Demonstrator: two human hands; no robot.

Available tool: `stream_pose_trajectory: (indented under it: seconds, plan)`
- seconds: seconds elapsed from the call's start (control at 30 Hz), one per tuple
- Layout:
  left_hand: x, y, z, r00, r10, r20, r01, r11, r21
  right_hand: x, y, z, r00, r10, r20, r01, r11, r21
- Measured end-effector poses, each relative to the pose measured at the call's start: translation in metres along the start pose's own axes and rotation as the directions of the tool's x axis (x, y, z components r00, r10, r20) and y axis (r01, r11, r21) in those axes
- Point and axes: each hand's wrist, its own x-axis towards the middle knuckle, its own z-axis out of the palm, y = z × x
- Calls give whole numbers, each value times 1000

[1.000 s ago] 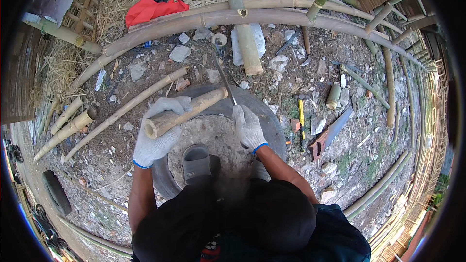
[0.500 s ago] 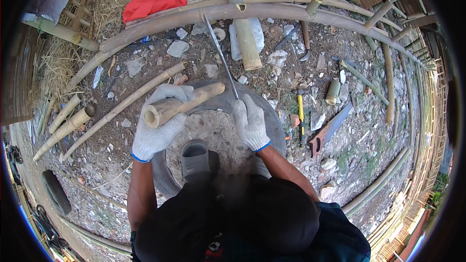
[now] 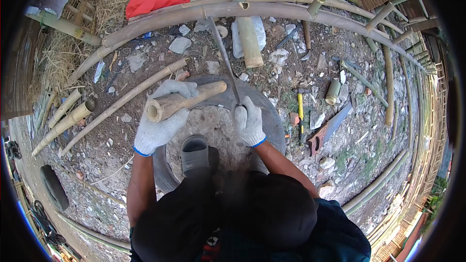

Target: The person handles bamboo poles on a frame, measures a bamboo pole with a tape measure, cuts it using a hand saw, and scrapes the cut bamboo piece with a blade.

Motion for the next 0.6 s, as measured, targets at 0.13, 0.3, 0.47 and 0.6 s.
stream_pose_trajectory:
  seconds: [0.13, 0.3, 0.47, 0.6]
  plan:
    - [13, -6, 1, 997, 49, 67, -46, 998, -50, 11, 101, 41, 964, 95, -247, -158, 956, -247]
    - [-11, -9, -2, 998, -65, 0, 65, 997, -38, 11, -14, -4, 994, 78, -71, -74, 996, 53]
    - [-11, -3, -2, 997, -59, -41, 56, 996, -66, -4, 51, 24, 975, 217, -43, -219, 975, -26]
    - [-28, -16, -8, 990, -123, -67, 115, 988, -107, -9, 64, 22, 960, 275, -41, -271, 958, 91]
